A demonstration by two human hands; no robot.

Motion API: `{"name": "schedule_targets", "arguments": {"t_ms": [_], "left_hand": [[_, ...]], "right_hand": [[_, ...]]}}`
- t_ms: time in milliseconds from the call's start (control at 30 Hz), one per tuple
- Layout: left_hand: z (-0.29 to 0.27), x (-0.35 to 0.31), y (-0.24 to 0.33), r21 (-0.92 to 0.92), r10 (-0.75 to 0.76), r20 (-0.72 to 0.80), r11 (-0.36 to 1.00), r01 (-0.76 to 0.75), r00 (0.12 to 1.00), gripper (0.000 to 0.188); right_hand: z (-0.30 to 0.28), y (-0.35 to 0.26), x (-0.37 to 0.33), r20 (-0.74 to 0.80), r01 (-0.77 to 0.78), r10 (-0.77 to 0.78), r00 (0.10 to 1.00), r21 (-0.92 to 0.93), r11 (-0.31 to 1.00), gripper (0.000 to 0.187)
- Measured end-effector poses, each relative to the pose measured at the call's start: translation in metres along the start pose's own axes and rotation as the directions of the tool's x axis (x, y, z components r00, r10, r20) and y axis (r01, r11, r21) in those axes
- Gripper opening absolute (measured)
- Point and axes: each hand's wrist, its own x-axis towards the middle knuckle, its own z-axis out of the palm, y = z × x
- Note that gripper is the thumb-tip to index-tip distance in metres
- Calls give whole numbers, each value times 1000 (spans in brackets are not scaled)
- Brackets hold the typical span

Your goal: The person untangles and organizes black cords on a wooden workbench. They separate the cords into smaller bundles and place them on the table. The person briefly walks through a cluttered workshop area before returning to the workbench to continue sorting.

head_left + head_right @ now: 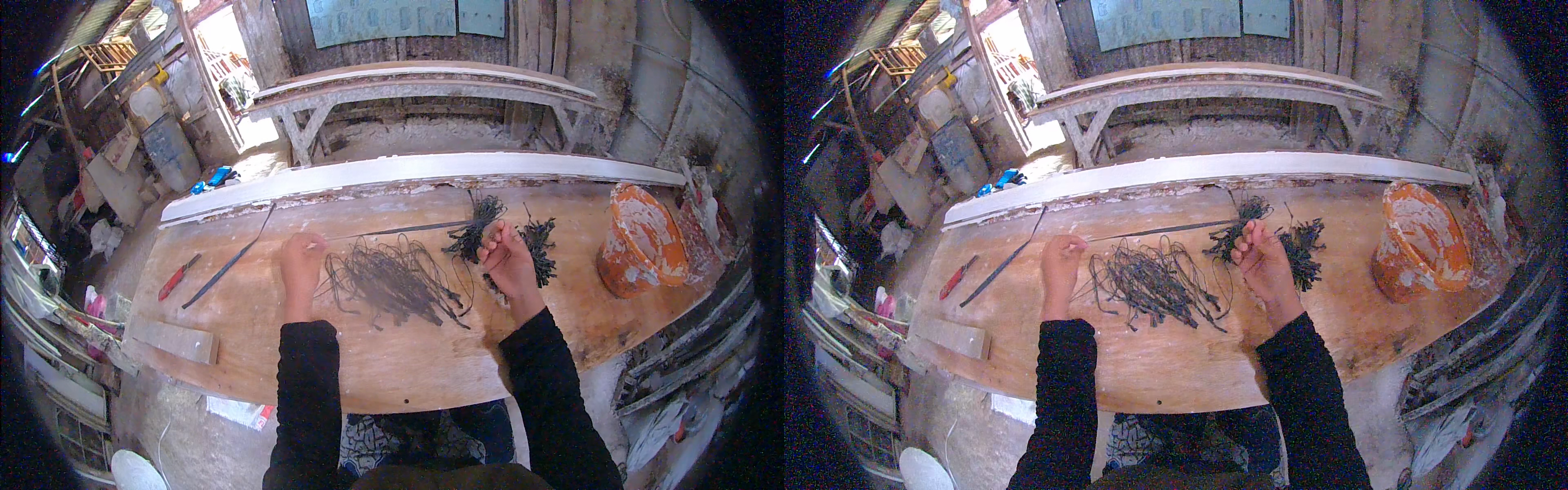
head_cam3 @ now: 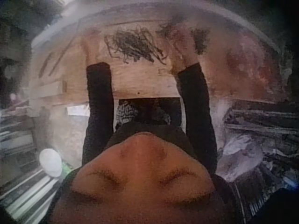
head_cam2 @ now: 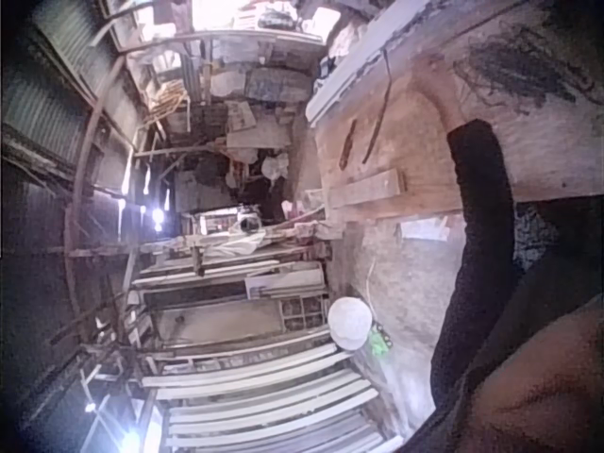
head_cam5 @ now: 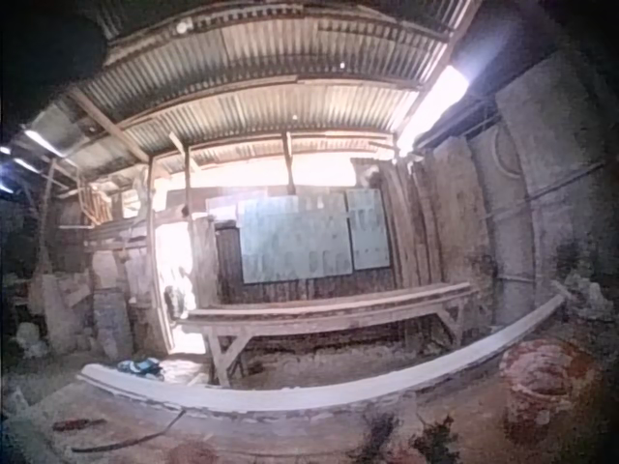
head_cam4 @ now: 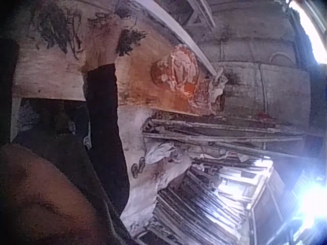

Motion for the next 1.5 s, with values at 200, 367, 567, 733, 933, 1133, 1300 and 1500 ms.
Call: {"name": "schedule_targets", "arguments": {"t_ms": [200, 367, 567, 733, 933, 1133, 1300, 1500], "left_hand": [[23, -9, 32, -290, -285, 317, 879, 379, 905, 11], [40, -44, 89, -619, -326, 605, 382, 686, 727, 16], [45, -55, 109, -596, -211, 728, 277, 754, 653, 7], [46, -57, 108, -589, -245, 701, 330, 738, 669, 7], [49, -56, 105, -553, -235, 738, 327, 767, 632, 7], [55, -60, 101, -549, -214, 757, 303, 779, 617, 8], [54, -60, 102, -553, -229, 754, 286, 783, 616, 11], [51, -58, 101, -540, -231, 751, 324, 777, 618, 15]], "right_hand": [[2, 5, 0, -178, 13, -26, 984, -69, 997, 8], [23, 38, -14, -174, -118, 73, 982, -263, 957, 3], [39, 64, -30, -228, -232, 140, 964, -457, 858, 6], [36, 72, -29, -212, -258, 180, 961, -439, 861, 7], [37, 67, -27, -297, -309, 193, 935, -420, 853, 6], [33, 67, -25, -263, -312, 205, 943, -482, 818, 6], [34, 69, -25, -238, -264, 156, 959, -546, 795, 4], [43, 63, -25, -279, -349, 224, 934, -571, 743, 6]]}}
